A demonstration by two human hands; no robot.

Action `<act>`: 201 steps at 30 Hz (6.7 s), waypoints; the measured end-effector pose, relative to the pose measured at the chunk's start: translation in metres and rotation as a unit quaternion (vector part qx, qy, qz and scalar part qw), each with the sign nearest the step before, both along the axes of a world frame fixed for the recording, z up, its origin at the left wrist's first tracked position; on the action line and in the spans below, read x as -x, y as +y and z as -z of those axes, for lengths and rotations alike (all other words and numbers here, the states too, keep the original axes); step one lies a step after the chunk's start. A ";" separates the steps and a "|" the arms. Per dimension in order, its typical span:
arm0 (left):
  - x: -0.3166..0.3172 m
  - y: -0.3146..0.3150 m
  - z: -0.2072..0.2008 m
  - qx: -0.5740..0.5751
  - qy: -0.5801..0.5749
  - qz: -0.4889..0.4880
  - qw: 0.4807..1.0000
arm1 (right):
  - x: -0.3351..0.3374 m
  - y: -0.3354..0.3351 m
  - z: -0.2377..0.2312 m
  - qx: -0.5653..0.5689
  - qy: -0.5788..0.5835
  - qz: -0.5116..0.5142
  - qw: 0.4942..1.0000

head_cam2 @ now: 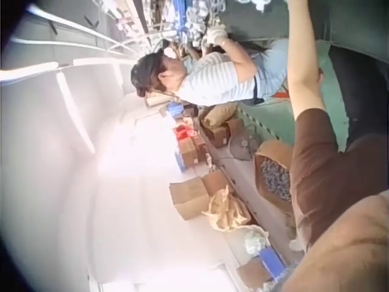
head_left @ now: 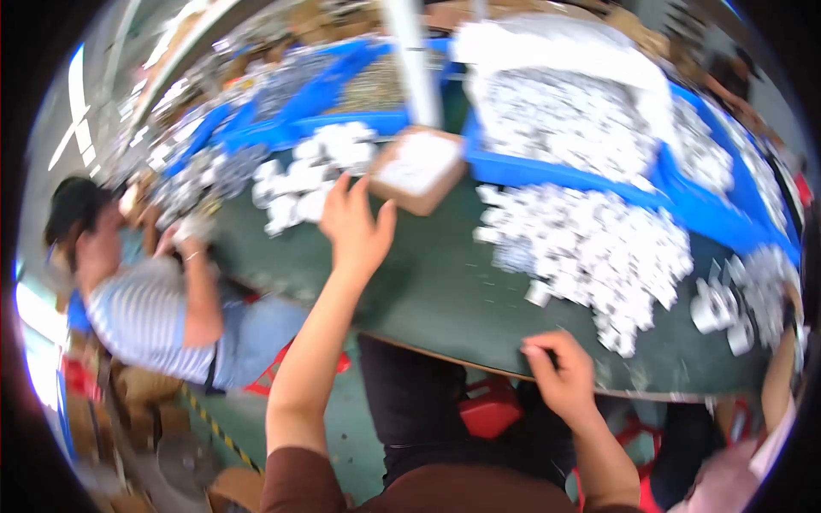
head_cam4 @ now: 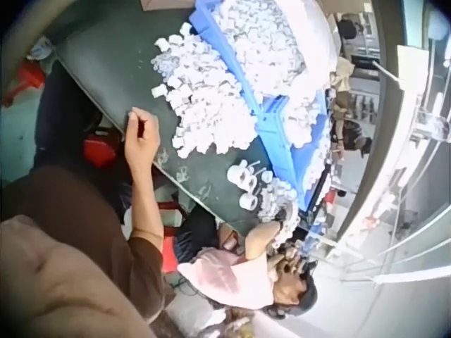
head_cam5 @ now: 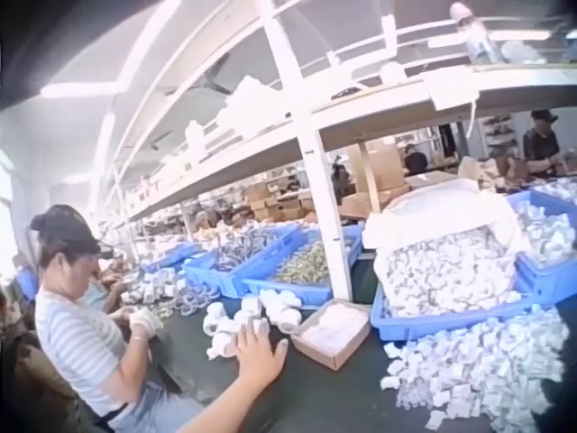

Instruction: The person picks up a camera housing and a small white component, fits the component onto the housing, and presses them together. They then pick up a small ring, place it onto the assembly, and set the unit down on the table.

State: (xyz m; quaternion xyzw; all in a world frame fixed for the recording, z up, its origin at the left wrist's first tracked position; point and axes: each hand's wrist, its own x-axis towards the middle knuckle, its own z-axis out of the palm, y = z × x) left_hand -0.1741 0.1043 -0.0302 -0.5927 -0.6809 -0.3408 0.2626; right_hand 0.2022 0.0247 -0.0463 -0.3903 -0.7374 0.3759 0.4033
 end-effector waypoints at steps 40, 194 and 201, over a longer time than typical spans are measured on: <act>-0.149 -0.087 0.013 0.057 -0.218 0.252 0.941 | -0.237 0.065 -0.011 -0.056 -0.125 0.377 0.916; -0.181 -0.125 -0.007 0.091 -0.357 0.319 0.873 | 0.044 -0.006 -0.033 -0.141 0.056 0.016 0.988; -0.182 -0.126 -0.007 0.074 -0.297 0.313 0.899 | 0.012 0.011 -0.039 -0.062 0.013 -0.091 0.994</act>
